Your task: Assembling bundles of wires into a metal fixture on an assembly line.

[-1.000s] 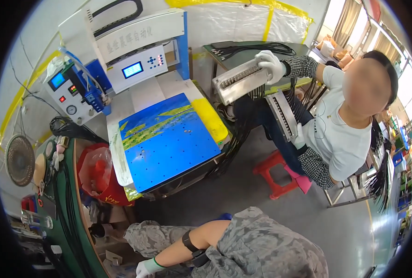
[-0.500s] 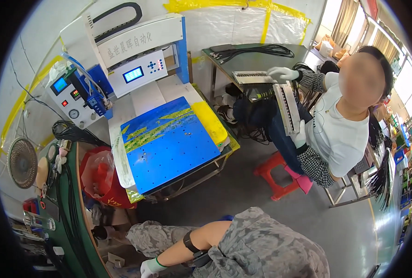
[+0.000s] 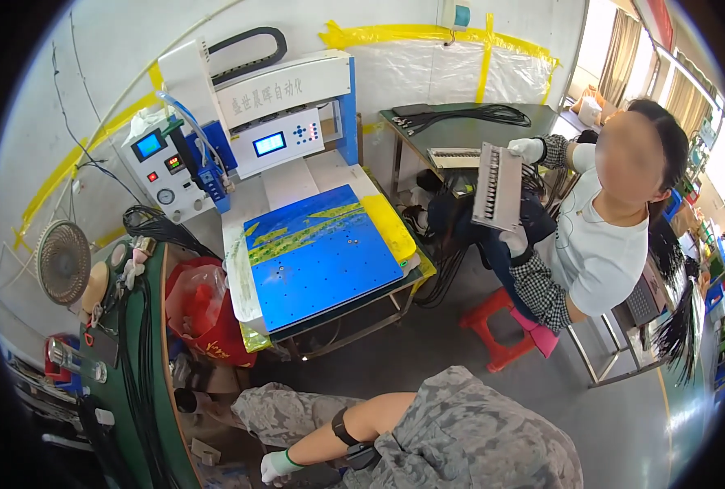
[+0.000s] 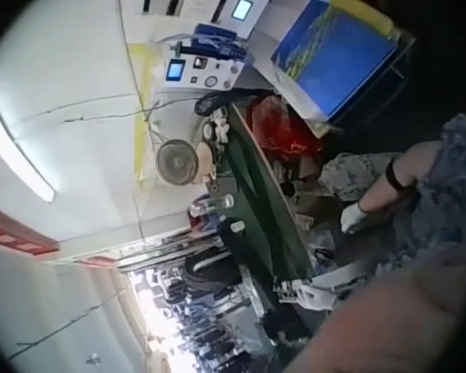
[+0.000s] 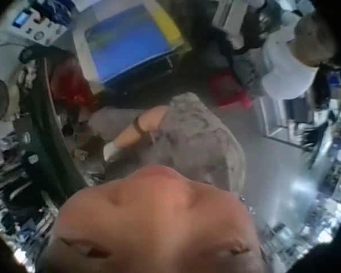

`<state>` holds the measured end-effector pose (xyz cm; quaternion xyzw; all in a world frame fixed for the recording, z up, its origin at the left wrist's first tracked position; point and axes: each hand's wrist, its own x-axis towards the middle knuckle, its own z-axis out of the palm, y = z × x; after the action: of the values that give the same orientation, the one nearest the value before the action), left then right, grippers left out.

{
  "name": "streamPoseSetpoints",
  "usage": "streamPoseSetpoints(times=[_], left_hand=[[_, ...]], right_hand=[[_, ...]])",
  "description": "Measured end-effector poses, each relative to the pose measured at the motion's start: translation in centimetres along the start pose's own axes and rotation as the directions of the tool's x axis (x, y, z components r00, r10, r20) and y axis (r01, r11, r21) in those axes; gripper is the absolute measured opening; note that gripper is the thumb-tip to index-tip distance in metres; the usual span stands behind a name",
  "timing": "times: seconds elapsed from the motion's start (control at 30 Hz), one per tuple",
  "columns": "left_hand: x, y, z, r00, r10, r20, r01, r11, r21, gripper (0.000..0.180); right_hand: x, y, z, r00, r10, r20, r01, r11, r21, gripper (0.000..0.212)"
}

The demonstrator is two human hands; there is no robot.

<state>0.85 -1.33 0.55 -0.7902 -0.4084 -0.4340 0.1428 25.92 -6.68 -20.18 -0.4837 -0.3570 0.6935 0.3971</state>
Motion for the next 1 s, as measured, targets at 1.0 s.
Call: streamPoseSetpoints(times=[1.0], left_hand=[[0.8,0.8,0.0,1.0,0.016,0.009,-0.016,1.0,0.003,0.024]], right_hand=[[1.9,4.3,0.8,0.996,0.071,-0.045,-0.067,0.994,0.091,0.023]])
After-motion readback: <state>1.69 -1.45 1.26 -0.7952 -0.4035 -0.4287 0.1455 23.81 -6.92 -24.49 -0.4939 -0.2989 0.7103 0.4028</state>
